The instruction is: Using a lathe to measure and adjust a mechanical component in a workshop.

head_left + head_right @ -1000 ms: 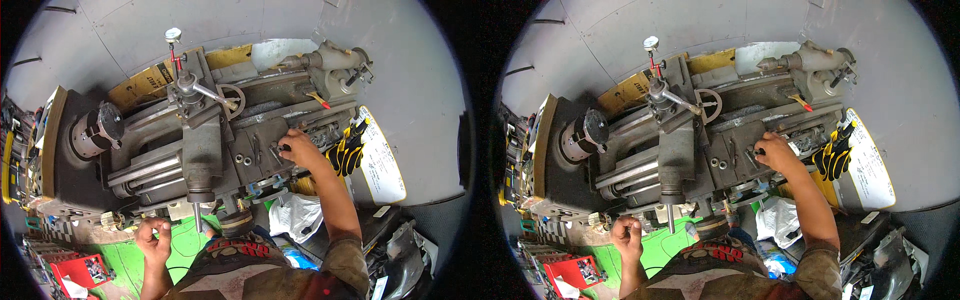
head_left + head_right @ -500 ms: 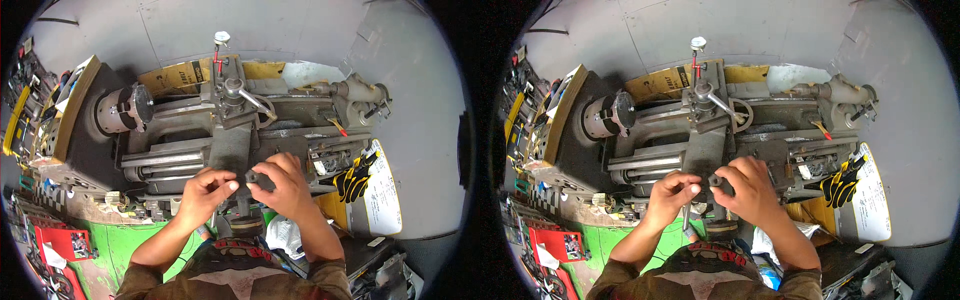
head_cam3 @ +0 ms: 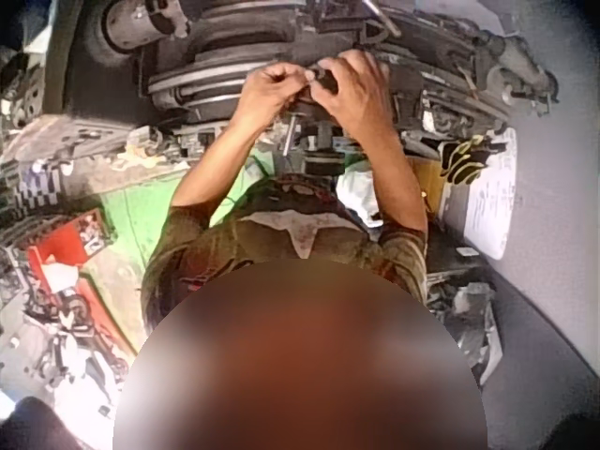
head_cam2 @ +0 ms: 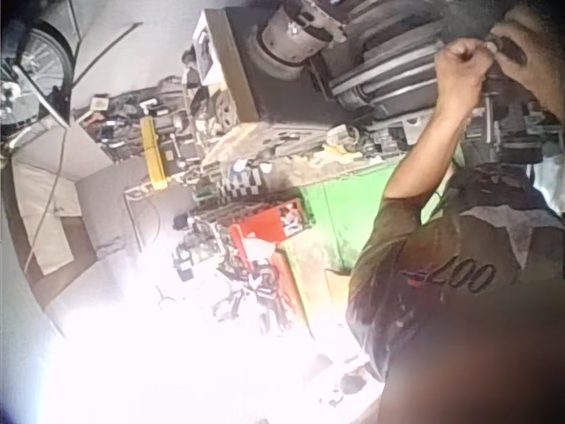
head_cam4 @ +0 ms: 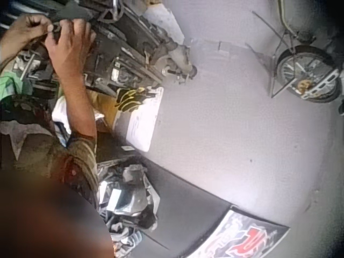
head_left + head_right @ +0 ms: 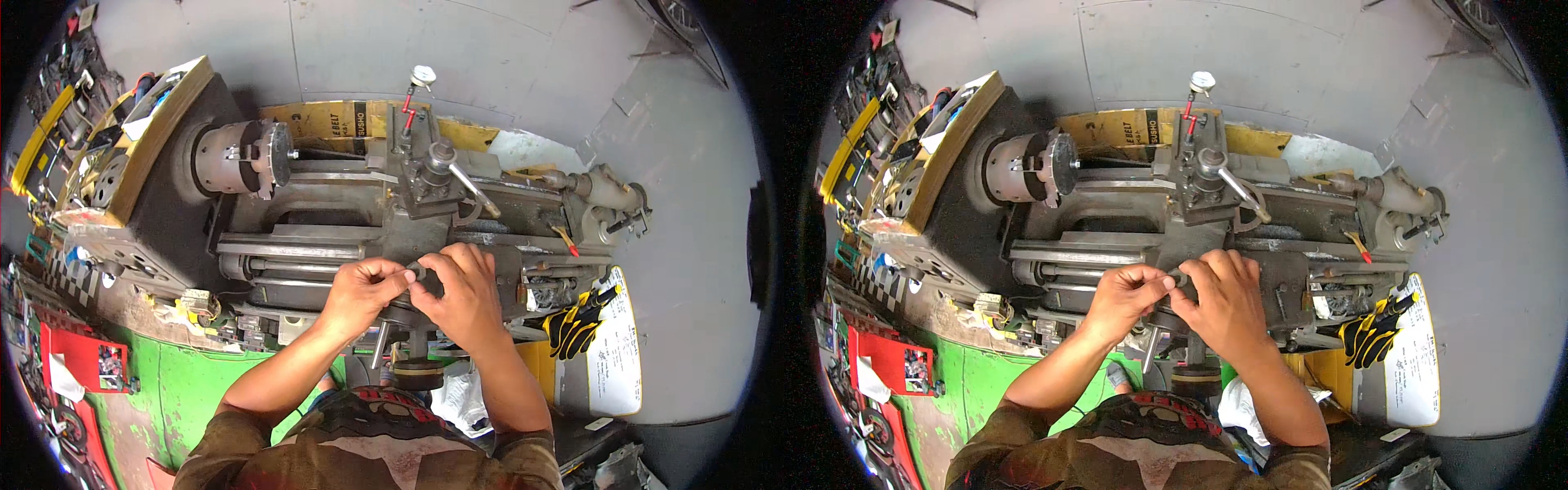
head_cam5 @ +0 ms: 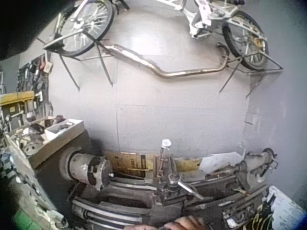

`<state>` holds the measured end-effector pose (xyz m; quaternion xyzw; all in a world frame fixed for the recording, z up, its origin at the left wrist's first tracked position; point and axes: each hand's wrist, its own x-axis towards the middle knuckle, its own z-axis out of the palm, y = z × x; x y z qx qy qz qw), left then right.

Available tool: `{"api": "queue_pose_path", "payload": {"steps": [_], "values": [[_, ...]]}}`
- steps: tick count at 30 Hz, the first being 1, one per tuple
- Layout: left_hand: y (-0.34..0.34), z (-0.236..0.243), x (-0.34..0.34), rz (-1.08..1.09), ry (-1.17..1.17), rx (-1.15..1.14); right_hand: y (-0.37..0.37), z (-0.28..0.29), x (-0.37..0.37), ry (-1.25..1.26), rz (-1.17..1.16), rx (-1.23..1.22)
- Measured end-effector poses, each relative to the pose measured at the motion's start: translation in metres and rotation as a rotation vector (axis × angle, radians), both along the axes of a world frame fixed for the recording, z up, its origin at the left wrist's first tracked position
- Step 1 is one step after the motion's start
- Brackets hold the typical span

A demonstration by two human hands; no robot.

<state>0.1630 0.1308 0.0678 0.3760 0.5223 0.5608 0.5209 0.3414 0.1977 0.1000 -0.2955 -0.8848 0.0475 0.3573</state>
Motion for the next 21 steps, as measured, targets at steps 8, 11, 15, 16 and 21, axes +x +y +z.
{"api": "queue_pose_path", "payload": {"steps": [8,11,15,16,21], "values": [[0.082,-0.033,-0.044,0.173,0.119,0.037,-0.015,0.006,0.011,0.093,-0.136,-0.146],[0.122,-0.048,-0.060,0.162,0.078,-0.033,-0.034,-0.003,0.035,0.168,-0.208,-0.255],[0.157,-0.064,-0.068,0.079,0.076,-0.076,-0.058,-0.027,0.073,0.251,-0.291,-0.320],[0.163,-0.066,-0.068,0.050,0.058,-0.081,-0.063,-0.033,0.083,0.252,-0.350,-0.368],[0.180,-0.071,-0.073,-0.044,0.050,-0.141,-0.093,-0.064,0.126,0.314,-0.523,-0.505]]}}
